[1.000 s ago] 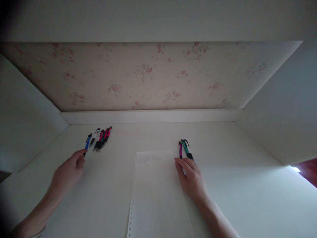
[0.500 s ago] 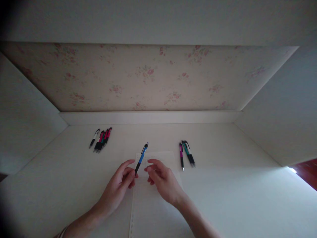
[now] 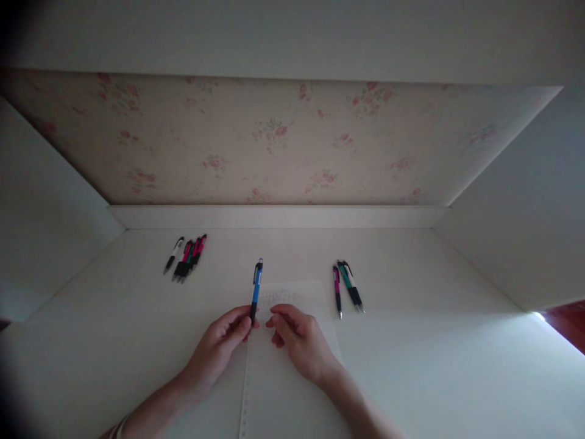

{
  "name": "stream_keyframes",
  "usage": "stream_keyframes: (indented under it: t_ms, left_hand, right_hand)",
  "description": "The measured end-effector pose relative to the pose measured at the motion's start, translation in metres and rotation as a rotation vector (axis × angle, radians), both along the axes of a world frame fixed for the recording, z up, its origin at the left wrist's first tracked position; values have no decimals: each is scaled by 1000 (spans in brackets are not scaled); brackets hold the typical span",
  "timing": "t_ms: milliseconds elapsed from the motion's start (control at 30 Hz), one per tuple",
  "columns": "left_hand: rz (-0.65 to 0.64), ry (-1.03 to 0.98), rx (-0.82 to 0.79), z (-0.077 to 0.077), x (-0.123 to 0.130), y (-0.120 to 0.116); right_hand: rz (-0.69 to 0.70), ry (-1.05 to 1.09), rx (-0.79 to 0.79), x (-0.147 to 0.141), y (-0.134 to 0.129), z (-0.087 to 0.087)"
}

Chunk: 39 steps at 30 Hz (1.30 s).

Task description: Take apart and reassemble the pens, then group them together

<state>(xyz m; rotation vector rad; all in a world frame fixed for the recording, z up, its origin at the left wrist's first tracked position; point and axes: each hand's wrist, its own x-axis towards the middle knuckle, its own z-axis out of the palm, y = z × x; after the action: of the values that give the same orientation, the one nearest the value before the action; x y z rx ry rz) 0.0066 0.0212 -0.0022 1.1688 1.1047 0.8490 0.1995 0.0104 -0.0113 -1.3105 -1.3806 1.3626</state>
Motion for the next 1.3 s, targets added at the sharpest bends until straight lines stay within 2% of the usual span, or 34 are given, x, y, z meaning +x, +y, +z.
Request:
stream_keyframes:
  t_ms: [100,400,667,1300]
  left_hand:
    - [6,-54,-57,2,-1,1]
    - [-103,-146,-125,-4,-8,4]
    - [-39,-190,-157,-7,-6,5]
    - [-35,-159,-134,-5,-4,2]
  right_hand:
    - [12,-26,3,-1,-1,2]
    - [55,-89,12,-2,-4,9]
    - [64,-171,31,-2,-5,7]
    - [77,-199,61,-1,-7,8]
